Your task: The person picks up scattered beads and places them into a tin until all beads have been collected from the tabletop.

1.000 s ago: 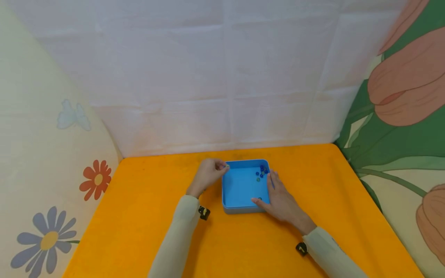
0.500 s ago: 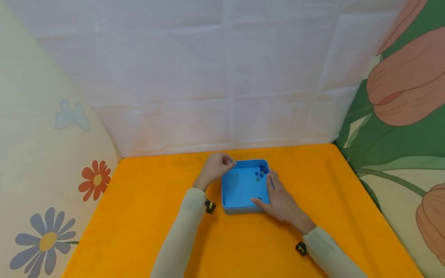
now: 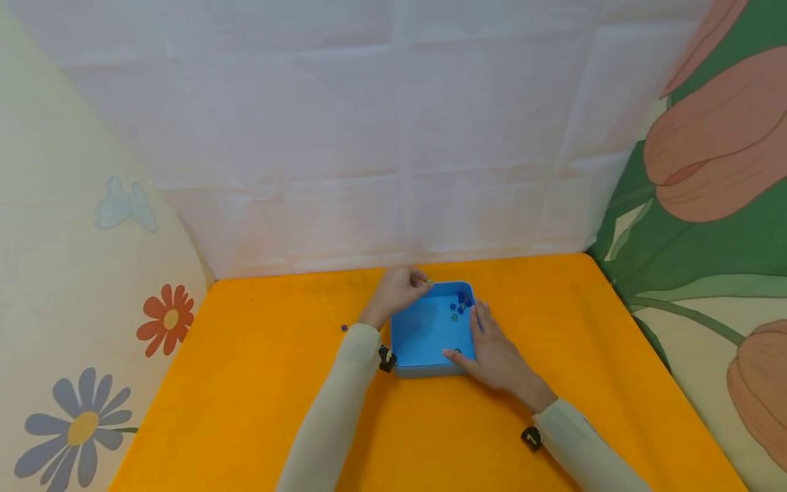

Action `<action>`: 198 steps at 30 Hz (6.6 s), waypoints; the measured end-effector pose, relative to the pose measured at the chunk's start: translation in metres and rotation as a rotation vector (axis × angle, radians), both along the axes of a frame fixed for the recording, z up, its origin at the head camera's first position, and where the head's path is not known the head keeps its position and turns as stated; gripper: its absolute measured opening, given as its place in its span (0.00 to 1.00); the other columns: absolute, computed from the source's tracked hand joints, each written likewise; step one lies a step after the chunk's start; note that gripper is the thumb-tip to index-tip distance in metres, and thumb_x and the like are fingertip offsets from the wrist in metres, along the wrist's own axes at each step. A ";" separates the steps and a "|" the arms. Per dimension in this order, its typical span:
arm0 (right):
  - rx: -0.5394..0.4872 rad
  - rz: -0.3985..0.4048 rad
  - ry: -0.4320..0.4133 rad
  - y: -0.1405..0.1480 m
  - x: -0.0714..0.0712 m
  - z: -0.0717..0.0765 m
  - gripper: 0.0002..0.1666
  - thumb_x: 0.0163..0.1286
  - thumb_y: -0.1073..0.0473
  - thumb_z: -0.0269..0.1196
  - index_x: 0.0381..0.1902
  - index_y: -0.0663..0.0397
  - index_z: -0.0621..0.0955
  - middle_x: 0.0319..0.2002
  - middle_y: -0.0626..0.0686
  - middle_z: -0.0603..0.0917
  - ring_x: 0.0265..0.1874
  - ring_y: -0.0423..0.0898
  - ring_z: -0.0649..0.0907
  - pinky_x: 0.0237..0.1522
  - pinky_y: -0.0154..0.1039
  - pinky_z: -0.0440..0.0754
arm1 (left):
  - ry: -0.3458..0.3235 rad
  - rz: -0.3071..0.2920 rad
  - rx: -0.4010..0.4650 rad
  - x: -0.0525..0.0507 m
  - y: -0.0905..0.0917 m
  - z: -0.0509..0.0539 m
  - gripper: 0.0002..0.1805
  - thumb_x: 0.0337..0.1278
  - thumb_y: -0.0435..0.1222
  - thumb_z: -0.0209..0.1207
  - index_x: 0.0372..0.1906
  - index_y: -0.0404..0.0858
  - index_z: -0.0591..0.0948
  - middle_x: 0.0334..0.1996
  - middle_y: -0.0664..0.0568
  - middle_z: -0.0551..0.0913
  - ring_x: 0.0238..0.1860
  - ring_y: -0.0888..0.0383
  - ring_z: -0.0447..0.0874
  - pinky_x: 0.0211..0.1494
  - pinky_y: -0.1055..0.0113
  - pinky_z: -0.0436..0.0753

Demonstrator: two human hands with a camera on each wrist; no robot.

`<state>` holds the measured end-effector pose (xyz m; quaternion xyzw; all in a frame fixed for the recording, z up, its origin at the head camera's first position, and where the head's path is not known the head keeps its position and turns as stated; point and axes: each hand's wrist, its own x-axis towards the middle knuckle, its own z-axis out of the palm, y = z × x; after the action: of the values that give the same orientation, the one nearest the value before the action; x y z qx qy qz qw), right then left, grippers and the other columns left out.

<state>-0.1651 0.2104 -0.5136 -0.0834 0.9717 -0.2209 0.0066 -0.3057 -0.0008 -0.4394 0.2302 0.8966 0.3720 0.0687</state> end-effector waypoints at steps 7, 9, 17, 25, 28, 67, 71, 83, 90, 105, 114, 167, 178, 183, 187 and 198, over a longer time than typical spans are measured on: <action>-0.028 0.005 -0.002 0.001 -0.001 0.000 0.71 0.70 0.18 0.53 0.83 0.70 0.46 0.86 0.66 0.41 0.85 0.65 0.49 0.77 0.62 0.67 | 0.020 -0.028 0.016 -0.004 0.007 -0.005 0.14 0.71 0.42 0.66 0.50 0.36 0.90 0.37 0.49 0.91 0.33 0.58 0.86 0.41 0.65 0.88; -0.026 0.005 -0.001 0.001 -0.001 0.000 0.71 0.70 0.18 0.53 0.83 0.70 0.46 0.86 0.66 0.41 0.85 0.65 0.49 0.77 0.62 0.67 | 0.020 -0.024 0.013 -0.004 0.008 -0.006 0.14 0.71 0.42 0.66 0.50 0.36 0.90 0.38 0.49 0.91 0.34 0.59 0.86 0.41 0.65 0.88; -0.028 0.001 -0.003 0.001 0.000 0.000 0.71 0.70 0.18 0.53 0.83 0.69 0.47 0.86 0.66 0.41 0.85 0.65 0.50 0.77 0.62 0.68 | 0.011 -0.013 0.004 -0.008 0.014 -0.011 0.15 0.70 0.42 0.66 0.51 0.35 0.90 0.39 0.48 0.91 0.35 0.58 0.86 0.40 0.67 0.87; -0.033 0.007 -0.003 0.001 0.000 0.000 0.70 0.70 0.19 0.54 0.84 0.68 0.46 0.86 0.66 0.42 0.86 0.64 0.49 0.77 0.62 0.67 | -0.011 -0.010 0.017 -0.012 0.015 -0.017 0.14 0.70 0.41 0.66 0.50 0.35 0.90 0.39 0.46 0.91 0.36 0.57 0.87 0.43 0.64 0.88; -0.029 0.005 0.001 0.001 0.000 -0.002 0.70 0.70 0.19 0.54 0.84 0.69 0.46 0.86 0.66 0.42 0.85 0.64 0.50 0.77 0.62 0.67 | -0.031 -0.007 0.019 -0.013 0.016 -0.018 0.14 0.71 0.41 0.66 0.50 0.35 0.90 0.40 0.46 0.91 0.38 0.57 0.87 0.45 0.63 0.89; -0.015 0.001 0.017 0.001 -0.002 -0.001 0.70 0.70 0.18 0.53 0.83 0.69 0.48 0.86 0.66 0.43 0.85 0.65 0.52 0.77 0.62 0.68 | -0.119 -0.033 -0.040 -0.013 0.021 -0.019 0.14 0.73 0.40 0.64 0.53 0.36 0.90 0.44 0.45 0.91 0.39 0.55 0.86 0.47 0.61 0.88; -0.020 -0.002 0.015 0.002 -0.003 -0.001 0.70 0.70 0.18 0.53 0.84 0.68 0.47 0.86 0.66 0.42 0.85 0.64 0.51 0.77 0.62 0.68 | -0.109 -0.039 -0.039 -0.012 0.017 -0.012 0.14 0.73 0.40 0.64 0.53 0.36 0.89 0.45 0.46 0.91 0.40 0.55 0.86 0.47 0.60 0.88; -0.019 0.002 0.021 0.003 -0.005 -0.002 0.69 0.71 0.19 0.54 0.83 0.69 0.47 0.86 0.66 0.42 0.85 0.65 0.50 0.79 0.62 0.65 | -0.045 -0.050 -0.067 -0.009 -0.010 -0.001 0.16 0.73 0.39 0.64 0.56 0.33 0.88 0.44 0.45 0.90 0.38 0.54 0.84 0.41 0.64 0.85; -0.011 0.002 0.023 0.003 -0.006 -0.003 0.70 0.71 0.19 0.53 0.83 0.69 0.47 0.86 0.66 0.42 0.85 0.65 0.50 0.79 0.62 0.64 | -0.038 -0.019 -0.112 -0.008 -0.041 0.000 0.14 0.73 0.39 0.64 0.52 0.34 0.88 0.43 0.45 0.89 0.37 0.55 0.83 0.41 0.64 0.84; -0.024 -0.003 0.014 0.003 -0.003 -0.002 0.70 0.71 0.19 0.53 0.84 0.68 0.47 0.86 0.65 0.41 0.86 0.65 0.49 0.79 0.61 0.64 | -0.078 0.093 -0.124 0.007 -0.126 -0.031 0.13 0.71 0.36 0.65 0.52 0.32 0.87 0.40 0.44 0.88 0.36 0.55 0.82 0.42 0.61 0.85; -0.029 -0.004 0.007 0.002 -0.004 -0.001 0.70 0.70 0.19 0.54 0.84 0.68 0.46 0.86 0.65 0.41 0.86 0.64 0.50 0.79 0.61 0.64 | -0.072 0.133 -0.166 0.011 -0.160 -0.048 0.12 0.70 0.36 0.66 0.51 0.33 0.87 0.45 0.41 0.89 0.46 0.49 0.88 0.50 0.54 0.88; -0.032 -0.005 -0.005 0.002 -0.005 -0.002 0.70 0.71 0.18 0.52 0.84 0.67 0.46 0.86 0.64 0.40 0.86 0.64 0.49 0.77 0.61 0.67 | -0.207 0.224 -0.112 0.021 -0.176 -0.066 0.08 0.70 0.37 0.66 0.45 0.36 0.90 0.37 0.48 0.89 0.35 0.58 0.82 0.40 0.65 0.82; -0.035 -0.004 -0.010 0.002 -0.003 0.000 0.69 0.71 0.19 0.54 0.84 0.67 0.46 0.86 0.65 0.41 0.86 0.64 0.50 0.77 0.61 0.68 | -0.175 0.210 -0.148 0.023 -0.175 -0.062 0.08 0.69 0.38 0.67 0.43 0.38 0.91 0.34 0.49 0.89 0.32 0.58 0.81 0.36 0.67 0.80; -0.038 -0.003 -0.005 0.002 -0.003 0.000 0.69 0.71 0.19 0.54 0.84 0.67 0.46 0.86 0.65 0.41 0.86 0.64 0.50 0.77 0.61 0.67 | -0.194 0.218 -0.138 0.024 -0.176 -0.058 0.09 0.70 0.39 0.67 0.44 0.38 0.91 0.36 0.48 0.89 0.33 0.58 0.81 0.35 0.67 0.80; -0.039 -0.002 0.001 0.003 -0.003 -0.001 0.70 0.70 0.19 0.54 0.84 0.67 0.47 0.86 0.65 0.41 0.86 0.64 0.50 0.78 0.61 0.66 | -0.207 0.222 -0.115 0.024 -0.174 -0.051 0.09 0.70 0.39 0.67 0.46 0.38 0.90 0.39 0.47 0.90 0.35 0.58 0.84 0.37 0.66 0.83; -0.041 -0.001 0.007 0.003 -0.004 -0.004 0.70 0.71 0.19 0.53 0.84 0.67 0.47 0.86 0.65 0.41 0.86 0.64 0.49 0.79 0.61 0.64 | -0.164 0.196 -0.096 0.022 -0.167 -0.041 0.10 0.70 0.39 0.66 0.47 0.39 0.90 0.40 0.47 0.90 0.36 0.58 0.84 0.37 0.66 0.83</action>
<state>-0.1692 0.2136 -0.5174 -0.0840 0.9671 -0.2402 0.0013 -0.2838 -0.1680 -0.4808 0.1069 0.9229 0.3513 0.1162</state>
